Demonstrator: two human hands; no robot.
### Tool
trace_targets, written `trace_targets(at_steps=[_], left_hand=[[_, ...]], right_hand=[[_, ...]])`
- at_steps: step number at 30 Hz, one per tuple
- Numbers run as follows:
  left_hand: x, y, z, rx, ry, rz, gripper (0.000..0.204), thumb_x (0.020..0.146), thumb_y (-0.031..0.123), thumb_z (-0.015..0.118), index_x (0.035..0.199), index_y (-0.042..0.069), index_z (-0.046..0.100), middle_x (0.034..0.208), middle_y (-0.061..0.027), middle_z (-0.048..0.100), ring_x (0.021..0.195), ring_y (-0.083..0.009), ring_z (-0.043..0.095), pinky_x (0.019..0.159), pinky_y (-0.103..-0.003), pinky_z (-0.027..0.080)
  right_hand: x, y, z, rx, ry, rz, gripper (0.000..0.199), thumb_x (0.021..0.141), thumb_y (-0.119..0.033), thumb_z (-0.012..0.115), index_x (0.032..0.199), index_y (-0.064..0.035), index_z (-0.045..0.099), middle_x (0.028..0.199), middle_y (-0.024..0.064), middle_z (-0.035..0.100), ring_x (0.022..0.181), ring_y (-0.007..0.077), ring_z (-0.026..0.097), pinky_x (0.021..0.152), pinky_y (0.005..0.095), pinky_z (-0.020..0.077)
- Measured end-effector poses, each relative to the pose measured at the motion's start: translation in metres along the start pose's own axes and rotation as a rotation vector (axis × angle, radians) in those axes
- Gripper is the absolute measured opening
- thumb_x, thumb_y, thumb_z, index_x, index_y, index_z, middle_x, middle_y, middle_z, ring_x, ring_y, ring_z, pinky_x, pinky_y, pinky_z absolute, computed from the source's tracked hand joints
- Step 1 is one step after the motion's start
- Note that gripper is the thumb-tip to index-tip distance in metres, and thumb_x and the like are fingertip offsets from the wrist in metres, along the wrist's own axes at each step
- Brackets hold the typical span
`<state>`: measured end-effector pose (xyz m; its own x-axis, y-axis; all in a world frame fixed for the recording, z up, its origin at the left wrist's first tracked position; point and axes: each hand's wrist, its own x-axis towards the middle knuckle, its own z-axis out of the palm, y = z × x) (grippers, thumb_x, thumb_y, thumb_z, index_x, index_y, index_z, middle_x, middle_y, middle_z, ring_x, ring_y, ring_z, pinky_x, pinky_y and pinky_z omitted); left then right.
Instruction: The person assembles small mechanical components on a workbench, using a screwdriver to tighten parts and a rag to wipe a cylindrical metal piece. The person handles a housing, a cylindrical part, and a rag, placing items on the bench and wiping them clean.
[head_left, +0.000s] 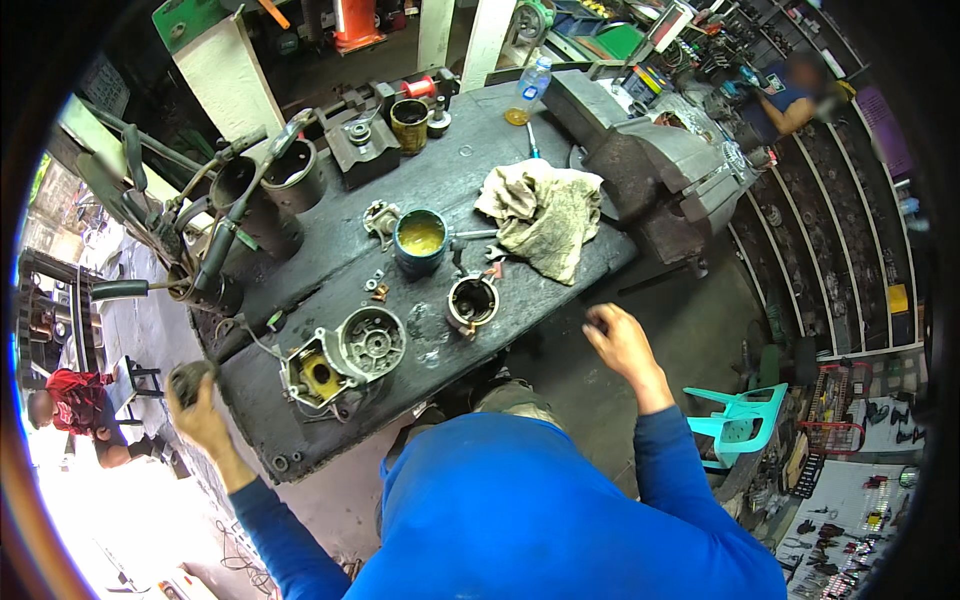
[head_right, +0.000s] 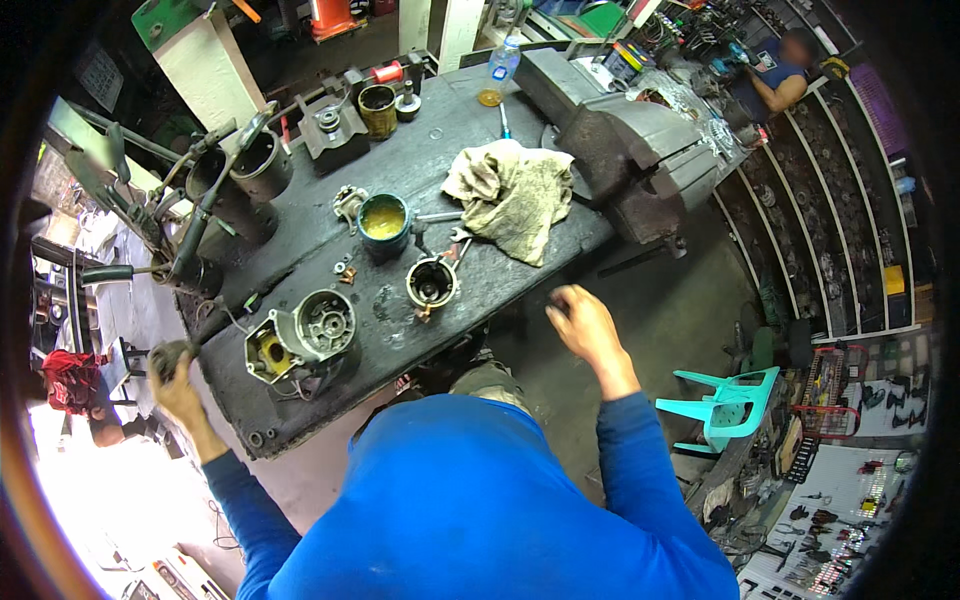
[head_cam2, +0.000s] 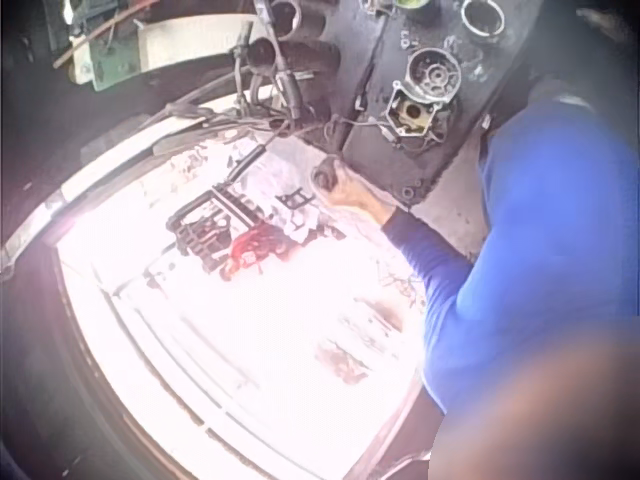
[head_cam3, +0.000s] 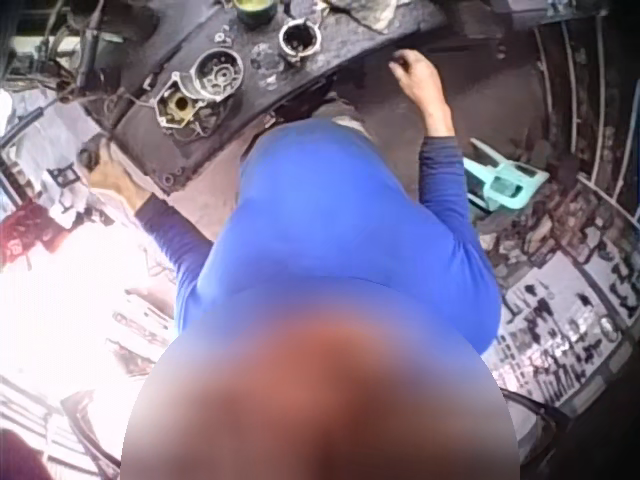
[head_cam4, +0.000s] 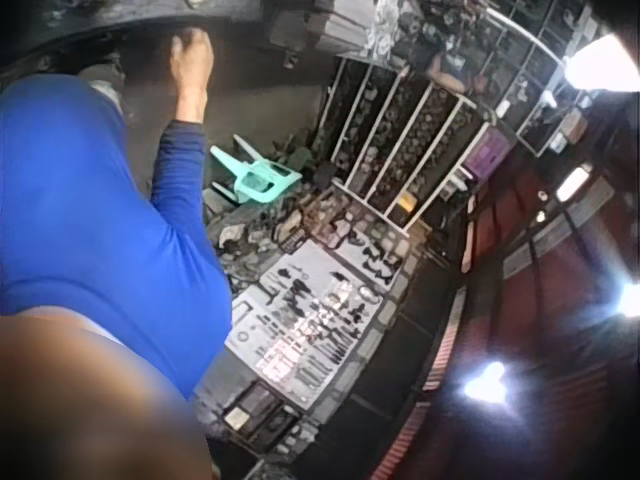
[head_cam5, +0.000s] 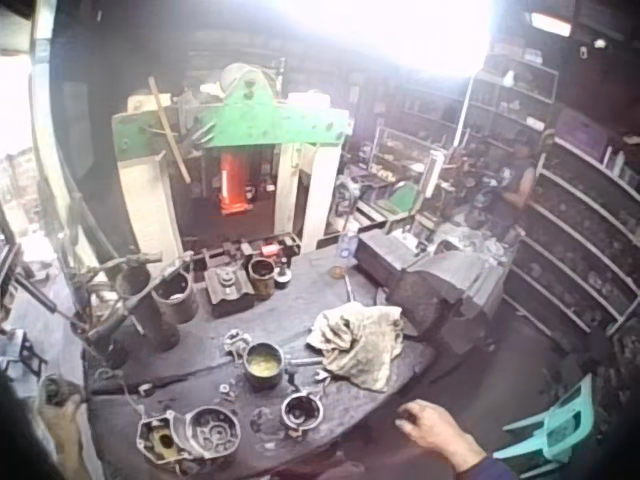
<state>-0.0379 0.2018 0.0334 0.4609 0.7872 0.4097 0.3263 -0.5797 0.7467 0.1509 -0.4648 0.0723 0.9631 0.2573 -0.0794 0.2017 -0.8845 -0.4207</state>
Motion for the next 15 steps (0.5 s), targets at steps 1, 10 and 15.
trace_targets(at_steps=[1, 10, 15], left_hand=[[-0.006, 0.003, -0.015, -0.072, 0.067, -0.016, 0.049, 0.088, 0.01, 0.085, 0.134, 0.001, 0.07, 0.122, -0.0118, 0.075, 0.114, -0.0245, 0.07, 0.106, -0.04, 0.053], [-0.123, 0.117, -0.152, -1.13, 0.315, -0.189, 0.06, 0.103, 0.016, 0.067, 0.153, -0.009, 0.044, 0.153, -0.0253, 0.054, 0.148, -0.044, 0.047, 0.13, -0.06, 0.034], [-0.215, 0.202, -0.133, -1.238, 0.264, -0.135, 0.081, 0.094, 0.021, 0.076, 0.161, -0.001, 0.037, 0.162, -0.0211, 0.046, 0.147, -0.0479, 0.046, 0.129, -0.061, 0.033]], right_hand=[[0.02, -0.001, -0.002, -0.017, 0.004, -0.016, 0.028, 0.093, -0.023, 0.075, 0.111, -0.0017, 0.073, 0.105, 0.0201, 0.073, 0.102, 0.0404, 0.071, 0.089, 0.0469, 0.0567], [0.237, -0.006, 0.044, 0.534, 0.331, 0.151, 0.078, 0.087, -0.054, 0.084, 0.137, 0.0028, 0.065, 0.129, 0.0283, 0.073, 0.124, 0.0378, 0.07, 0.107, 0.0436, 0.052], [0.276, 0.013, 0.041, 0.581, 0.133, -0.041, 0.036, 0.098, -0.025, 0.072, 0.124, 0.0006, 0.075, 0.114, 0.0178, 0.079, 0.109, 0.0305, 0.074, 0.096, 0.0424, 0.0563]])
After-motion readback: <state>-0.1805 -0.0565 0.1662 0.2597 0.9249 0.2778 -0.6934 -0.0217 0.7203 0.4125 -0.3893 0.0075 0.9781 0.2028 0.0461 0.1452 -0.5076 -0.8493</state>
